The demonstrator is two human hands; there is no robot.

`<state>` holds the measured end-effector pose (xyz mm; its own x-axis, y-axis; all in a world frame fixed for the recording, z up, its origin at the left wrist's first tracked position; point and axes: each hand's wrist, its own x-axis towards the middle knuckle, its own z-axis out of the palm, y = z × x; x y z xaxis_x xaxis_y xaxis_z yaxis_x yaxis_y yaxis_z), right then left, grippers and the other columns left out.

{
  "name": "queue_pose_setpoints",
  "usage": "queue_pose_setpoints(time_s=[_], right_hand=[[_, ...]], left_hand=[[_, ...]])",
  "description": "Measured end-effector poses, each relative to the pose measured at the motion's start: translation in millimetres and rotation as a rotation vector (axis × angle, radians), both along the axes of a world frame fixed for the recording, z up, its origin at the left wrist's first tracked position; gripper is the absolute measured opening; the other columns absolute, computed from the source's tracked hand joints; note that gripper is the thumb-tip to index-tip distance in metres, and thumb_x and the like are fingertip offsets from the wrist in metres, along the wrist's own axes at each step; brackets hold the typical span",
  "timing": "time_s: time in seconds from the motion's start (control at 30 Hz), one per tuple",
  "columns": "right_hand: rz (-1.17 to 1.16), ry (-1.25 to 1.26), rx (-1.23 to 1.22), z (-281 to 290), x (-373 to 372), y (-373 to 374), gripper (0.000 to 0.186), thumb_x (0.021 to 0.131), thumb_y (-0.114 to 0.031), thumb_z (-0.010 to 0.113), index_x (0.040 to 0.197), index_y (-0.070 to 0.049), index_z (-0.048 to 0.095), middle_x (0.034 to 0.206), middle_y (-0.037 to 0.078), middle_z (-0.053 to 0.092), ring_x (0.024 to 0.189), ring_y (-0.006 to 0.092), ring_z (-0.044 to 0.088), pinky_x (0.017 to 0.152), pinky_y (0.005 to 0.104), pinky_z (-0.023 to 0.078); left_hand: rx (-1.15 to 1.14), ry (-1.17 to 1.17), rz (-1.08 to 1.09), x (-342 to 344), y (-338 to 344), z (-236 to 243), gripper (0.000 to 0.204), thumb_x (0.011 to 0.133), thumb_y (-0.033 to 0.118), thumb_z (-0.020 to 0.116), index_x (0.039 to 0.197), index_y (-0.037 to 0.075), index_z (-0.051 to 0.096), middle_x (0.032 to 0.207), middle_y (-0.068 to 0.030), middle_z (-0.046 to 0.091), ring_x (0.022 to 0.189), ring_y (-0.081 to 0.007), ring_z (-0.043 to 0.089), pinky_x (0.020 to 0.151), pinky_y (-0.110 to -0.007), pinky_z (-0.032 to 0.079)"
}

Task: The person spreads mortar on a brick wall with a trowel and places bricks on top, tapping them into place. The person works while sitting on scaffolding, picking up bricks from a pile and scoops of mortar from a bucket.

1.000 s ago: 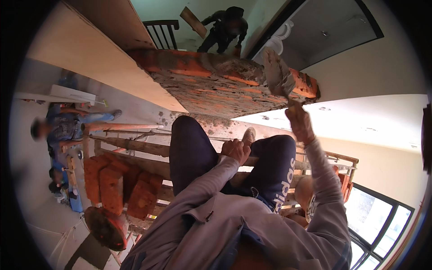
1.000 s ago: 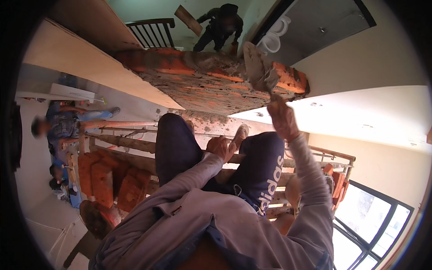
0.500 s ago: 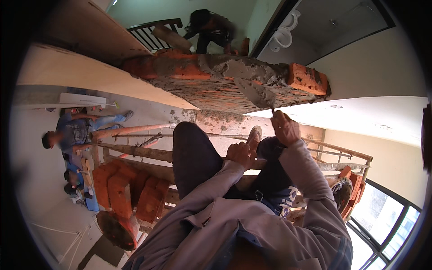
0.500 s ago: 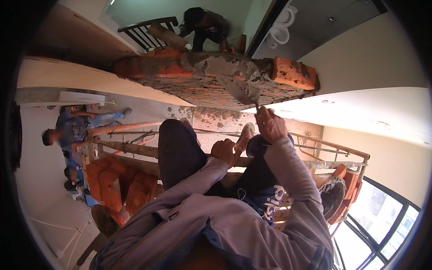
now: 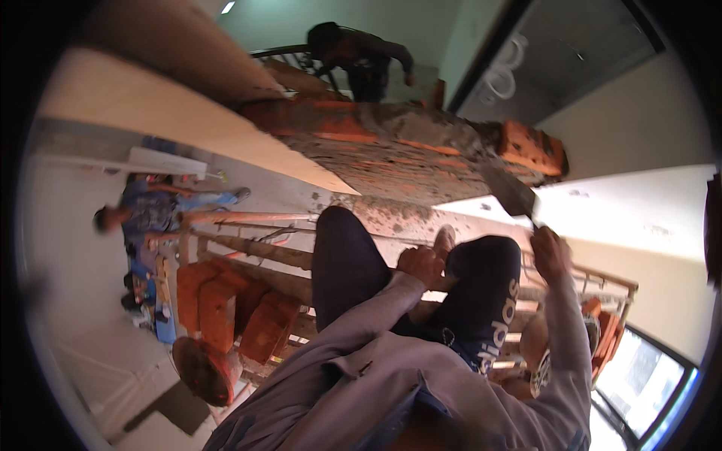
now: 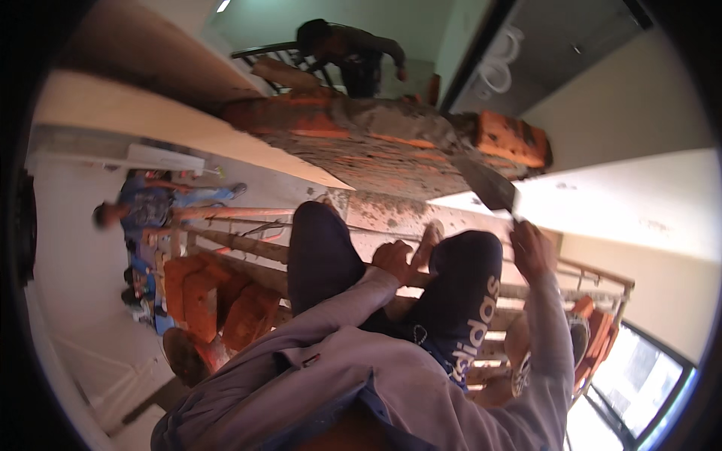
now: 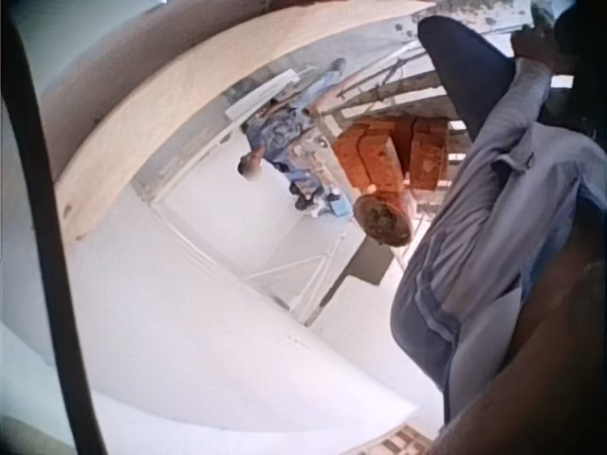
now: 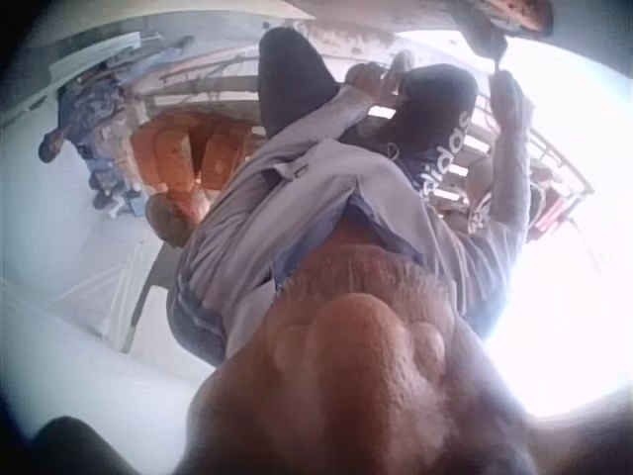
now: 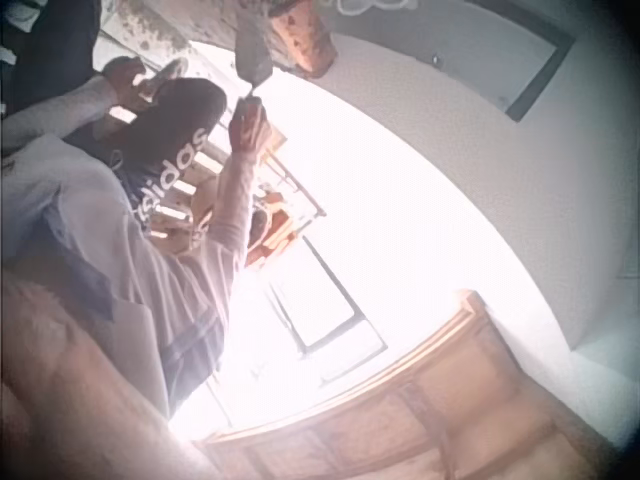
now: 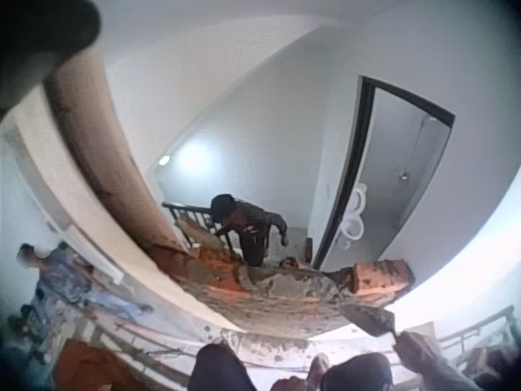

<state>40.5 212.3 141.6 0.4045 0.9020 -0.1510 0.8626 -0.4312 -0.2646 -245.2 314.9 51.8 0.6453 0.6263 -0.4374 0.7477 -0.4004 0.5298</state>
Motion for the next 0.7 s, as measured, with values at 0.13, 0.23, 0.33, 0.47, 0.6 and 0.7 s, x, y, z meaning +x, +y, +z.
queue_pose_setpoints(time_s=[0.13,0.23,0.33,0.47,0.6,0.7], right_hand=[[-0.073,-0.028,0.151,129.9,-15.6,-101.1,0.017,0.081,-0.01,0.066,0.095,-0.006,0.058,0.087,0.016,0.061,0.08,0.0374,0.062,0.066,0.0435,0.048],[-0.353,-0.045,-0.217,240.6,-26.1,-197.6,0.019,0.085,-0.013,0.058,0.101,-0.003,0.061,0.086,0.016,0.064,0.078,0.03,0.065,0.069,0.0381,0.05],[0.16,-0.641,-0.304,266.7,3.4,-358.5,0.027,0.079,-0.011,0.062,0.105,-0.007,0.063,0.093,0.013,0.065,0.084,0.0312,0.062,0.071,0.0409,0.05],[-0.059,-0.719,-0.45,217.2,8.2,-278.5,0.02,0.082,-0.007,0.055,0.099,-0.013,0.063,0.09,0.007,0.063,0.086,0.0256,0.061,0.08,0.0383,0.048],[-0.064,-0.634,-0.617,151.1,3.5,-251.0,0.011,0.085,-0.003,0.056,0.093,-0.007,0.061,0.08,0.009,0.063,0.076,0.0242,0.065,0.068,0.0352,0.054],[-0.016,-0.553,-0.651,143.9,-36.0,-256.3,0.012,0.083,0.004,0.053,0.088,-0.004,0.059,0.081,0.009,0.063,0.071,0.0208,0.064,0.066,0.0347,0.054]], left_hand=[[0.062,-0.099,0.121,-10.2,-10.9,-31.6,0.032,0.081,0.033,0.059,0.098,0.007,0.066,0.097,-0.0138,0.064,0.095,-0.0315,0.061,0.085,-0.043,0.048],[0.173,-0.273,0.166,6.4,-22.8,-43.2,0.024,0.081,0.024,0.059,0.095,0.008,0.069,0.097,-0.0177,0.066,0.092,-0.0337,0.064,0.085,-0.043,0.05],[-0.11,-0.038,0.189,-5.8,-43.6,-78.7,0.022,0.08,0.022,0.062,0.088,0.002,0.066,0.091,-0.0215,0.067,0.087,-0.0371,0.065,0.076,-0.048,0.051],[0.301,-0.181,0.264,-33.2,3.9,-53.4,0.026,0.083,0.03,0.06,0.094,0.007,0.063,0.094,-0.0162,0.068,0.089,-0.0348,0.065,0.075,-0.049,0.05],[0.285,-0.089,0.185,-16.6,6.2,-41.4,0.036,0.083,0.037,0.062,0.099,0.005,0.063,0.101,-0.0161,0.067,0.094,-0.0341,0.065,0.078,-0.044,0.05],[0.321,-0.102,0.199,-38.9,13.9,-54.6,0.037,0.08,0.036,0.063,0.101,0.006,0.064,0.101,-0.0143,0.067,0.095,-0.0331,0.063,0.081,-0.044,0.049]])
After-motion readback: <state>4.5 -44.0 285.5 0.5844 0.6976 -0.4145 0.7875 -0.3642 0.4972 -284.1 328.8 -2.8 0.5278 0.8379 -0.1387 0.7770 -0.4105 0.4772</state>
